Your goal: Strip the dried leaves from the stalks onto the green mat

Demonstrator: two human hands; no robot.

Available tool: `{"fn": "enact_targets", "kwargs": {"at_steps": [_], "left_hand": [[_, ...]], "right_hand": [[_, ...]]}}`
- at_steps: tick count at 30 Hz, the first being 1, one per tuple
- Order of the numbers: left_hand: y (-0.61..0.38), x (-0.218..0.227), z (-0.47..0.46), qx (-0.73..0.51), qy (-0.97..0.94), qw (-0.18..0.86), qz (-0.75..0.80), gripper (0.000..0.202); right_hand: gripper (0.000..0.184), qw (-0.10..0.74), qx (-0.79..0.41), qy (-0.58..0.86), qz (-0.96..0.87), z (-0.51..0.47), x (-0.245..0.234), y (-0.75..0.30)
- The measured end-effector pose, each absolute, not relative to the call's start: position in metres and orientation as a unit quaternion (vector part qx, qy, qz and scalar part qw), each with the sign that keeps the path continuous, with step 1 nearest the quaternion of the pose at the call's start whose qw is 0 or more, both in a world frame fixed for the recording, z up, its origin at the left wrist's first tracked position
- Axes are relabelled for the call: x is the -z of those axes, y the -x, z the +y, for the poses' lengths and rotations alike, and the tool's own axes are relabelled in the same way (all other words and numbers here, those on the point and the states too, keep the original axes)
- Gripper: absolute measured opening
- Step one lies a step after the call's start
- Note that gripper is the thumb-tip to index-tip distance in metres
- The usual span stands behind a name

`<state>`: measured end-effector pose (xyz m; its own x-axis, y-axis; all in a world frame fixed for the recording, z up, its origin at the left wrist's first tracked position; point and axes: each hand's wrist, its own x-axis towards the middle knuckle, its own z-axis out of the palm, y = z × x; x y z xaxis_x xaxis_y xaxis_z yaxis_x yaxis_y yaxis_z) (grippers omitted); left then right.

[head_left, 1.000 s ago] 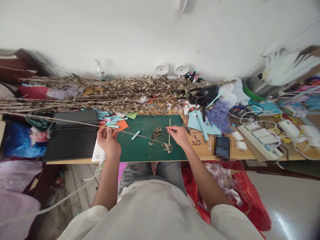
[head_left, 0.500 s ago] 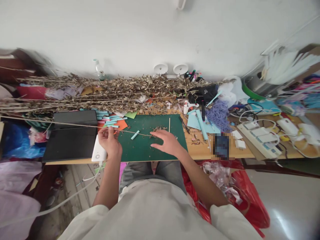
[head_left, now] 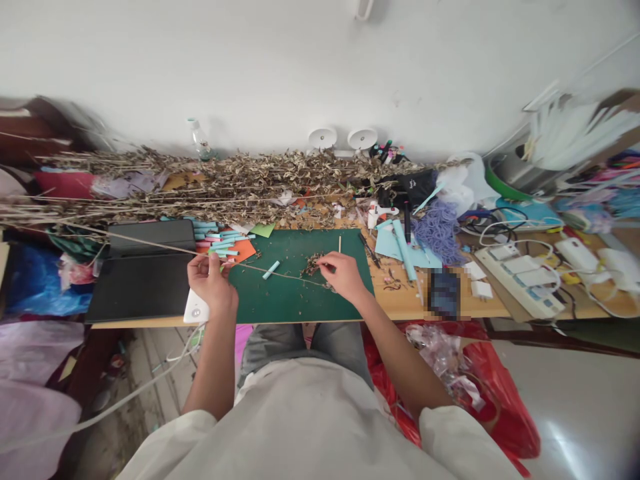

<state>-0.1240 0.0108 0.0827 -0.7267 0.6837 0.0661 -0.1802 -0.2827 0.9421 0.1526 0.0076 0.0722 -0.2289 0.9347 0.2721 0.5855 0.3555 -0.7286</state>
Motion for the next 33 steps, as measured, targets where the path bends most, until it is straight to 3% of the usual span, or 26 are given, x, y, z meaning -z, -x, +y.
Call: {"fn": "enact_targets", "kwargs": {"at_steps": [4,12,15,27,33], "left_hand": [[0.125,-0.084,0.011,-0.764,-0.239,0.284,0.527,0.03],[0.127,-0.083,0.011,-0.778,-0.217,0.285,0.516,0.03],[0.127,-0.085,0.011,-0.788,-0.209,0.286,0.503,0.028],[0.045,-0.084,-0.032,-0.647,-0.315,0.524,0.456,0.039],[0.037,-0.076,-0.034,-0.626,-0.321,0.517,0.488,0.029]], "right_hand": [[0.026,0.357,-0.264,0.52,-0.729,0.019,-0.073,-0.161],[0.031,0.252,-0.316,0.464,-0.788,-0.005,-0.08,-0.171],[0.016,0.268,-0.324,0.466,-0.778,-0.011,-0.078,-0.171],[0.016,0.365,-0.407,0.461,-0.699,-0.008,-0.086,-0.126],[0.014,0.356,-0.428,0.453,-0.696,-0.006,-0.084,-0.126]]}}
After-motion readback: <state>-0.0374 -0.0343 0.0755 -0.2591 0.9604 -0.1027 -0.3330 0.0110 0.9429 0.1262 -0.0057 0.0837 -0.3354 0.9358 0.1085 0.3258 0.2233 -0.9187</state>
